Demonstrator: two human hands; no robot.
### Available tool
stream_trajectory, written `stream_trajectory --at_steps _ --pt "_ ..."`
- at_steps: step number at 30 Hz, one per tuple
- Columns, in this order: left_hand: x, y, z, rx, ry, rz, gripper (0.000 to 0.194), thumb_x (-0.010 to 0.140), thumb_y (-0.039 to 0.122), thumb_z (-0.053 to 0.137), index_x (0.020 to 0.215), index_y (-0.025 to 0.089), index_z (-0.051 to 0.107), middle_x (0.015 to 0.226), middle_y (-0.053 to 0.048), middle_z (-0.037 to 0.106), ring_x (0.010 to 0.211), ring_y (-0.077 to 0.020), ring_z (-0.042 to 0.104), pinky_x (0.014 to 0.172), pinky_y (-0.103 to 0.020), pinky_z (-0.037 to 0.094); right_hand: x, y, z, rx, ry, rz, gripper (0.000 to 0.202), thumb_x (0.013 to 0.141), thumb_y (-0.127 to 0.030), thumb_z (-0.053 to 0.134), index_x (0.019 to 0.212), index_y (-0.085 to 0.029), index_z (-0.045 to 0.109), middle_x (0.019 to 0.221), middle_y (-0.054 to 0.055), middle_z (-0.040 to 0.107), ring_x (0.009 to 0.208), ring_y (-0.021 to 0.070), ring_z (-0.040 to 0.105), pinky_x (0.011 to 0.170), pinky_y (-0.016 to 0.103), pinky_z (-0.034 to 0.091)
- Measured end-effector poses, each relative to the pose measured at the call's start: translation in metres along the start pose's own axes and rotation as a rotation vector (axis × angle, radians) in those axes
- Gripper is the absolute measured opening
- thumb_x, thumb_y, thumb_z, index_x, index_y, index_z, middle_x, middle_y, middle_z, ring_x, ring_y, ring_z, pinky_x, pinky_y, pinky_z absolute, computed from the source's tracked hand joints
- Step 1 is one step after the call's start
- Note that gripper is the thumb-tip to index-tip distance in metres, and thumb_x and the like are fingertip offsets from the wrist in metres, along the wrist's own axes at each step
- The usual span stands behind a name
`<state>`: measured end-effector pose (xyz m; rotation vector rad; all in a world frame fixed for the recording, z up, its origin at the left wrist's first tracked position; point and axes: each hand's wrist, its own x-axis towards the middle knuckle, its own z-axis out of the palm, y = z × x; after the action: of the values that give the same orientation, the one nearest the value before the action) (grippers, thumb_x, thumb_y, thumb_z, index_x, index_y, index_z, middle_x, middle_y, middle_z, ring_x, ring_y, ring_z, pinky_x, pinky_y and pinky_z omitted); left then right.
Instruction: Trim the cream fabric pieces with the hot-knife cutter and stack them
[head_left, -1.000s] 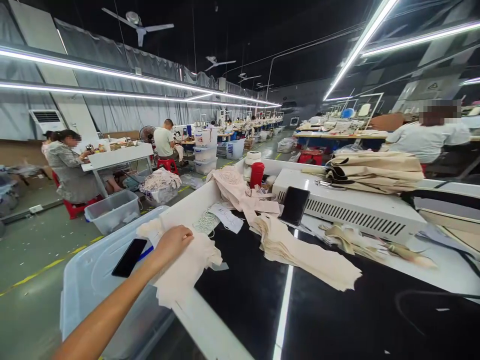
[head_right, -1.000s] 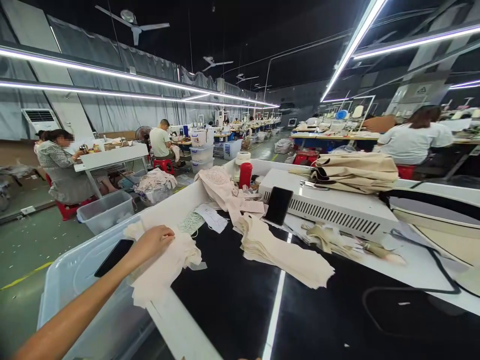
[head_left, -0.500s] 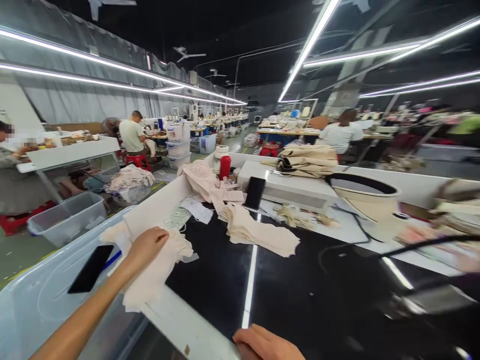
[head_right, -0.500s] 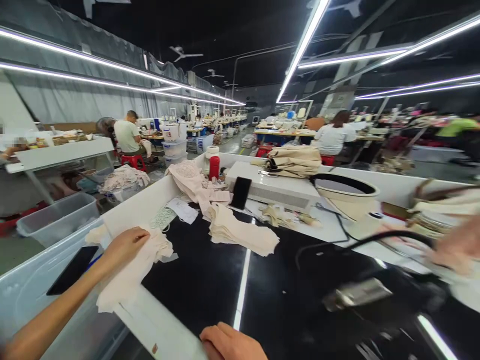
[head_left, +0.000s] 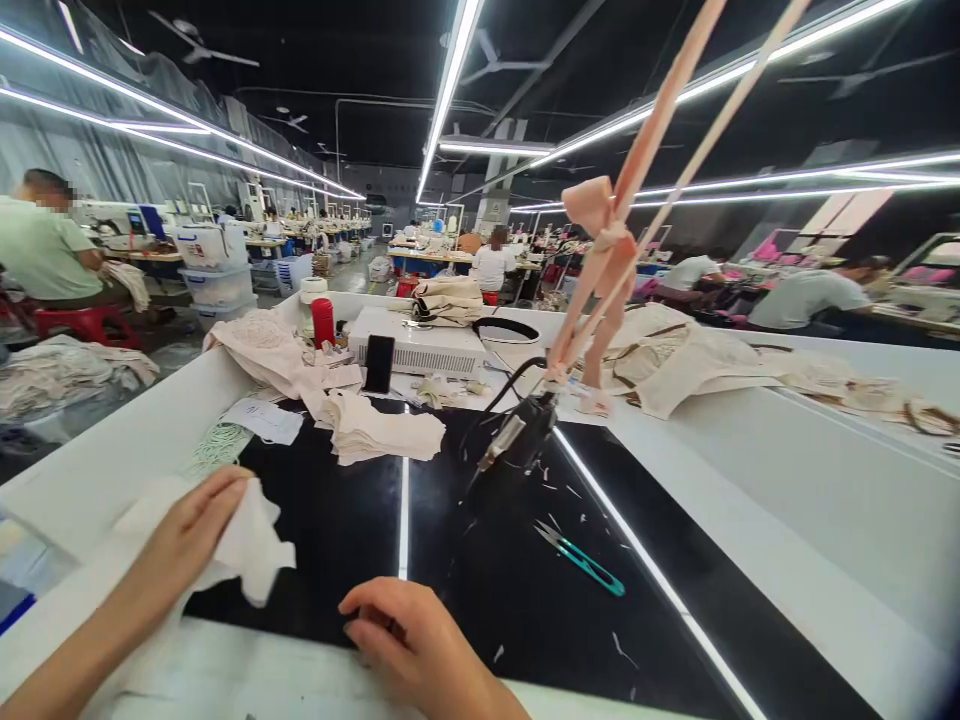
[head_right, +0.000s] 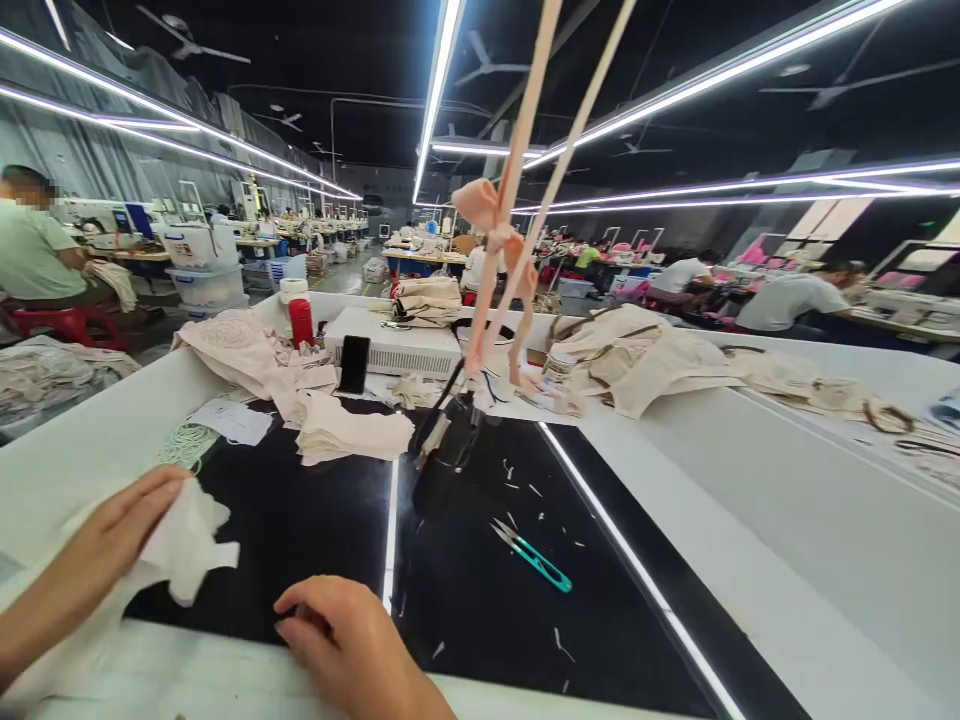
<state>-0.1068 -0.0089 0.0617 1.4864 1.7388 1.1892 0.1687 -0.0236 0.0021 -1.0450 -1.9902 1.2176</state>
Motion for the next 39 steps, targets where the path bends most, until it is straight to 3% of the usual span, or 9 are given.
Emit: stream_trajectory --at_steps 2,6,8,11,14,18,25,32,39 --pt "-0.009 0.018 0.025 -0.165 -0.182 -0.062 0.038 0.087 0.060 0.054 0.086 0.023 0.058 0.074 0.002 0.056 0.072 -0.0192 0.053 0.062 -0.025 0.043 0.002 0.005 0.002 0.192 0.019 0.092 0.029 0.090 -0.044 0.068 0.105 -0.021 0.076 0.075 0.001 0.065 0.068 0.0143 0.058 0.061 0.023 0.048" --pt "-0.019 0.032 0.069 -0.459 -0.446 -0.183 0.040 0.085 0.059 0.060 0.080 0.020 0.052 0.069 0.005 0.042 0.063 -0.0126 0.036 0.055 -0.022 0.034 0.004 0.016 0.001 0.630 -0.113 0.175 0.073 0.075 -0.079 0.069 0.115 -0.018 0.072 0.089 0.007 0.067 0.072 0.0162 0.058 0.049 0.021 0.048" --pt "-0.022 0.032 0.083 -0.524 -0.505 -0.198 0.043 0.085 0.061 0.062 0.080 0.020 0.051 0.068 0.006 0.040 0.062 -0.0114 0.033 0.054 -0.021 0.032 0.003 0.016 0.000 0.793 -0.124 0.192 0.073 0.075 -0.080 0.069 0.110 -0.016 0.074 0.089 0.008 0.067 0.075 0.0163 0.060 0.052 0.021 0.049" --pt "-0.026 0.028 0.096 -0.548 -0.567 -0.192 0.052 0.085 0.069 0.061 0.078 0.019 0.049 0.068 0.005 0.043 0.062 -0.0111 0.036 0.055 -0.022 0.032 0.002 0.009 -0.002 0.975 0.054 0.261 0.061 0.073 -0.068 0.081 0.109 -0.019 0.074 0.080 0.003 0.064 0.073 0.0130 0.059 0.057 0.019 0.049" --pt "-0.028 0.019 0.101 -0.562 -0.641 -0.192 0.061 0.087 0.079 0.054 0.081 0.019 0.048 0.071 0.003 0.049 0.062 -0.0115 0.041 0.057 -0.023 0.034 0.002 0.004 -0.002 1.044 0.268 0.332 0.057 0.065 -0.052 0.094 0.109 -0.021 0.074 0.073 -0.002 0.060 0.067 0.0096 0.054 0.059 0.019 0.048" --pt "-0.028 0.009 0.103 -0.501 -0.694 -0.189 0.066 0.078 0.083 0.062 0.080 0.018 0.048 0.070 0.003 0.049 0.061 -0.0104 0.039 0.056 -0.023 0.031 0.003 0.000 -0.003 1.037 0.352 0.361 0.049 0.061 -0.045 0.098 0.094 -0.018 0.075 0.067 -0.004 0.056 0.062 0.0082 0.049 0.055 0.019 0.045" --pt "-0.025 0.015 0.099 -0.462 -0.706 -0.212 0.066 0.075 0.079 0.070 0.078 0.015 0.057 0.072 0.002 0.052 0.063 -0.0103 0.038 0.057 -0.023 0.028 0.005 0.002 -0.014 0.960 0.259 0.344 0.049 0.067 -0.060 0.090 0.081 -0.017 0.071 0.066 -0.004 0.053 0.060 0.0086 0.046 0.057 0.021 0.044" --pt "-0.022 0.012 0.104 -0.441 -0.632 -0.206 0.066 0.078 0.081 0.065 0.076 0.016 0.053 0.069 0.004 0.043 0.062 -0.0102 0.033 0.056 -0.022 0.026 -0.008 0.014 -0.020 0.815 0.069 0.402 0.066 0.068 -0.076 0.078 0.094 -0.015 0.077 0.072 0.001 0.059 0.062 0.0104 0.045 0.053 0.021 0.035" --pt "-0.020 0.010 0.109 -0.441 -0.634 -0.241 0.065 0.078 0.082 0.063 0.077 0.018 0.050 0.067 0.004 0.043 0.059 -0.0106 0.036 0.053 -0.022 0.029 -0.020 0.003 -0.028 0.646 0.023 0.448 0.048 0.072 -0.063 0.083 0.074 -0.016 0.073 0.065 -0.002 0.058 0.052 0.0065 0.038 0.050 0.021 0.031"
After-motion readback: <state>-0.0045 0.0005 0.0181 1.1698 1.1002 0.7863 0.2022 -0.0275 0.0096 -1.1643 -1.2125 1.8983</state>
